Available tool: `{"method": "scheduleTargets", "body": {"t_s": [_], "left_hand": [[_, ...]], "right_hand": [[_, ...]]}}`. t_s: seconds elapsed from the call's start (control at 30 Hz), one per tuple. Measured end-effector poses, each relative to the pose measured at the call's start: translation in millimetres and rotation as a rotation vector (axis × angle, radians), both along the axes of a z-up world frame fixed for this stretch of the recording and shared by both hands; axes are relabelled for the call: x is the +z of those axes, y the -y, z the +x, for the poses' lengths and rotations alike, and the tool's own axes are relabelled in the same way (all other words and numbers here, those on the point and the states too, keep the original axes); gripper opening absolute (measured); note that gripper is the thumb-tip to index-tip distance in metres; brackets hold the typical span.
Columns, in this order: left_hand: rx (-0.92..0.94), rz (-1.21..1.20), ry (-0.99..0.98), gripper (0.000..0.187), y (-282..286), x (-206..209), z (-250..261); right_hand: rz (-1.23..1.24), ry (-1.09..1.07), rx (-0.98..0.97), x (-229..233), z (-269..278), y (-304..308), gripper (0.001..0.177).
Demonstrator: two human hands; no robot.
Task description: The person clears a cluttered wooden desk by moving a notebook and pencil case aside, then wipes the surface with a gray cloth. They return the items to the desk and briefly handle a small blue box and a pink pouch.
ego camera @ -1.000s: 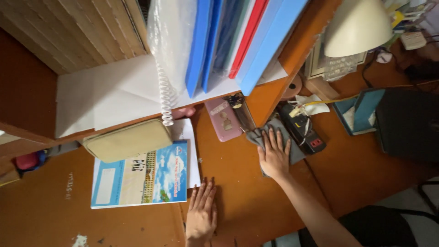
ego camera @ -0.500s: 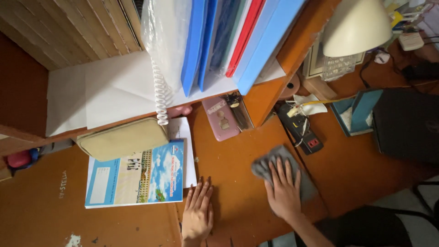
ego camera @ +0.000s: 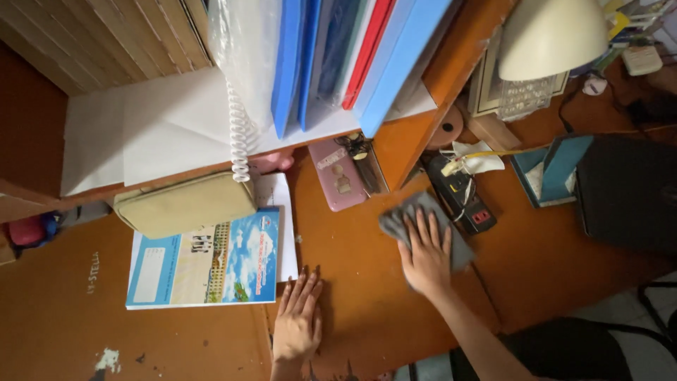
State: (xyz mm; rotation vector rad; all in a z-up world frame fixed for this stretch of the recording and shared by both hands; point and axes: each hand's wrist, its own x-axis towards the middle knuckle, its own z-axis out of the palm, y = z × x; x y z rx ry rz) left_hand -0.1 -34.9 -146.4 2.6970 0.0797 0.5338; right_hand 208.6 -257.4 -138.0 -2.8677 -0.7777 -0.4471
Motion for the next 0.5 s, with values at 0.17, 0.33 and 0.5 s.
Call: {"method": "scheduleTargets", "body": {"t_s": [0.17,0.33,0.5], "left_hand": [[0.016,0.050,-0.025,0.054,-0.2,-5.6,-1.7],[-0.002,0.011,-0.041,0.058,-1.5,-12.8,-2.4],[-0.008,-0.002,0.007,0.053,-0.7,2.6,0.2]], "right_hand": [[-0.076,-0.117,0.188,19.3,-90.5,57.1,0.056],[-0.159,-0.102,0.244,4.7,-110.4,79.2,0.056],[-0.025,-0.083,0.238,23.6,-41.5,22.4,0.055]]}}
